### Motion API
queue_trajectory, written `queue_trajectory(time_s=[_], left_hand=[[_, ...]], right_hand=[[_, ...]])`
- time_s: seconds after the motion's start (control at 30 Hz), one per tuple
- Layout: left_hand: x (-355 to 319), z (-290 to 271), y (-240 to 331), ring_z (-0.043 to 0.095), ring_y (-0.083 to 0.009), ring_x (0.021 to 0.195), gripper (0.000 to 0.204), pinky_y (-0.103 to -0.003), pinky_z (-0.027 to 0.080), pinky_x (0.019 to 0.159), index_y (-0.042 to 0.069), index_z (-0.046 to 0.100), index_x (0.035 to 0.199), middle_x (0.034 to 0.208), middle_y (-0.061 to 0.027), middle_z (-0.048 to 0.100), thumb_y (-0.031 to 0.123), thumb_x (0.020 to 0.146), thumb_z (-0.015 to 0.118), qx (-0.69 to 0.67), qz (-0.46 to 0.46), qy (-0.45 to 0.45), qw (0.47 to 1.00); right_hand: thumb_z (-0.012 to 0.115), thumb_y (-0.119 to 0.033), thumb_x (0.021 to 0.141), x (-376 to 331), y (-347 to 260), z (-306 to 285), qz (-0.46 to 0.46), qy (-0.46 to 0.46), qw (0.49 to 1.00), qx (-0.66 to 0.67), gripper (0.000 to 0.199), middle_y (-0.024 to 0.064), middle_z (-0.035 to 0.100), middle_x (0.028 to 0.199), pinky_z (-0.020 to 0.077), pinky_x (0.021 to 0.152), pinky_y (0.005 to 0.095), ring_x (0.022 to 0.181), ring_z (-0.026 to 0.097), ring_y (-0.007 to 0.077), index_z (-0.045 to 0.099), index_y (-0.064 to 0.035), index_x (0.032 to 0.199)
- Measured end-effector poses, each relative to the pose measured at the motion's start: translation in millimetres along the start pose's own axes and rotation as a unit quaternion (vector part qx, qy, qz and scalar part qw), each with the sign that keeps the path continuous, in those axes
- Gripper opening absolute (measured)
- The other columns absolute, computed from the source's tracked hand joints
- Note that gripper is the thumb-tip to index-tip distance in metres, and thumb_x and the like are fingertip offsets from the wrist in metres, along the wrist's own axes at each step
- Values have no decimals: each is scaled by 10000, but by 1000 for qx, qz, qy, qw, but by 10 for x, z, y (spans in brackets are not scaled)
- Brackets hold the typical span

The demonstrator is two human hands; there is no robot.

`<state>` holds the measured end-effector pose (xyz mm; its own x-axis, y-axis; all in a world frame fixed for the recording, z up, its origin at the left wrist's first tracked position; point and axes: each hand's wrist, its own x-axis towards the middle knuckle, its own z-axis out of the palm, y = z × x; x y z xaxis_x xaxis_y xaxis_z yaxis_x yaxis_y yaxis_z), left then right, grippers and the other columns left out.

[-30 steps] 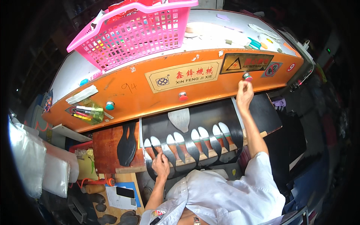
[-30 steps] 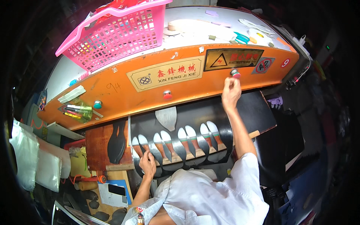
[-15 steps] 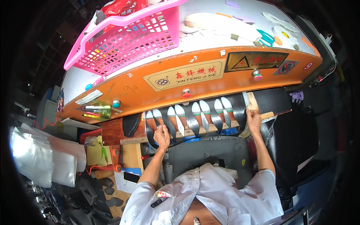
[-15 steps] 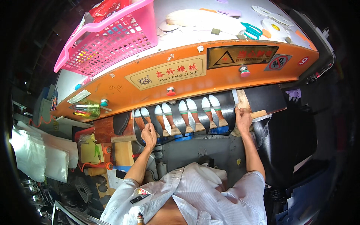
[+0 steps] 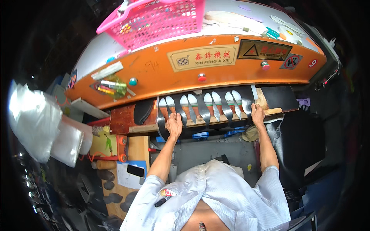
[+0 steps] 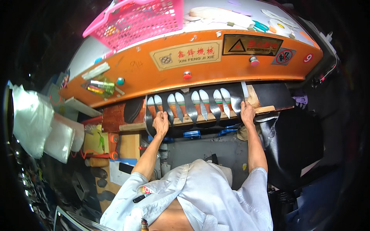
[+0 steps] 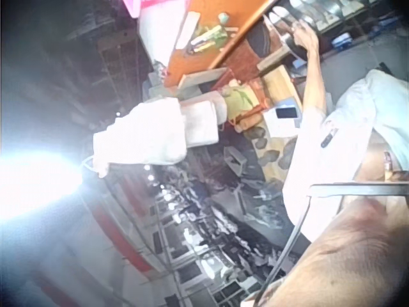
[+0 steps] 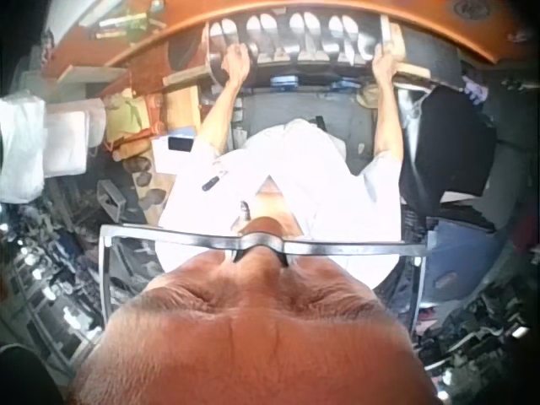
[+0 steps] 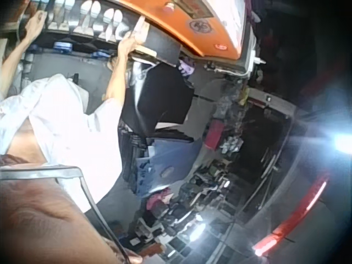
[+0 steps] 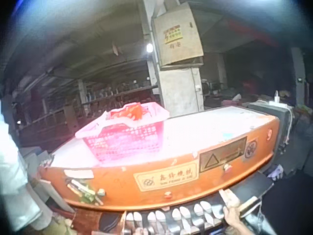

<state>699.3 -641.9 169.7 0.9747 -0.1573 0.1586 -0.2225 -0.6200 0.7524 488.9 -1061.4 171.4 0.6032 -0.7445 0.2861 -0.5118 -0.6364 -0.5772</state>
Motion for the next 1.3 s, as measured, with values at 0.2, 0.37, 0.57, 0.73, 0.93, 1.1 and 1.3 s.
queue_trajectory(time_s=[0.2, 0.37, 0.57, 0.73, 0.93, 1.1, 1.3], left_hand=[[-542, -134, -154, 645, -327, 689, 290, -467, 493, 692, -23, 634, 1075, 735, -145, 663, 262, 1026, 625, -65, 44, -2, 997], [-961, -500, -63, 639, -383, 1010, 339, -488, 504, 918, -15, 638, 1261, 1113, -186, 687, 150, 965, 653, -61, 30, 11, 998], [-361, -255, 385, 434, -446, 1446, 649, -503, 318, 1216, -23, 442, 1546, 1562, -274, 471, 382, 1051, 554, -78, 124, -80, 986], [-528, -55, 414, 323, -431, 1548, 860, -515, 204, 1285, -62, 293, 1616, 1626, -312, 381, 619, 1091, 295, -84, 102, -191, 973], [-913, -148, 269, 344, -406, 1551, 860, -529, 213, 1285, -44, 408, 1577, 1596, -230, 479, 650, 1071, 363, -18, 139, -193, 971], [-918, -192, 327, 341, -393, 1556, 718, -527, 212, 1288, -50, 391, 1583, 1608, -225, 465, 418, 1060, 543, 13, 127, -206, 970], [-922, -206, 295, 523, -418, 1391, 487, -516, 349, 1205, -28, 595, 1424, 1432, -267, 603, 227, 1011, 635, -36, 108, -131, 985]], right_hand=[[601, -361, 1047, -546, 217, -234, 56, -84, 994, 31, 452, 242, 617, 706, 486, 701, 488, 698, 659, 344, 645, 57, 879], [750, -258, 923, -910, -509, -407, 55, 66, 996, -25, 454, 288, 684, 1218, 475, 1059, 485, 1188, 640, 419, 672, 97, 1196], [915, -527, 664, -1094, -2377, 802, -153, -209, 966, -18, 994, 276, 287, 1652, 264, 1215, 651, 1499, 254, 554, 566, -23, 1446], [919, -415, 667, -1357, -2520, 834, -126, -195, 973, 16, 952, 237, 347, 1590, 298, 1201, 640, 1476, 274, 556, 558, -21, 1455], [927, -281, 612, -1056, -1959, 36, 65, -330, 845, 416, 914, 189, 493, 1523, 420, 1171, 486, 1418, 500, 357, 611, 2, 1421], [903, -265, 590, -1070, -1728, -253, -91, -243, 960, 109, 833, 158, 490, 1486, 424, 1141, 511, 1382, 454, 403, 642, -3, 1337], [894, -267, 596, -1160, -1656, 120, -154, -164, 974, 5, 808, 127, 451, 1458, 381, 1102, 632, 1361, 351, 505, 610, -63, 1324]])
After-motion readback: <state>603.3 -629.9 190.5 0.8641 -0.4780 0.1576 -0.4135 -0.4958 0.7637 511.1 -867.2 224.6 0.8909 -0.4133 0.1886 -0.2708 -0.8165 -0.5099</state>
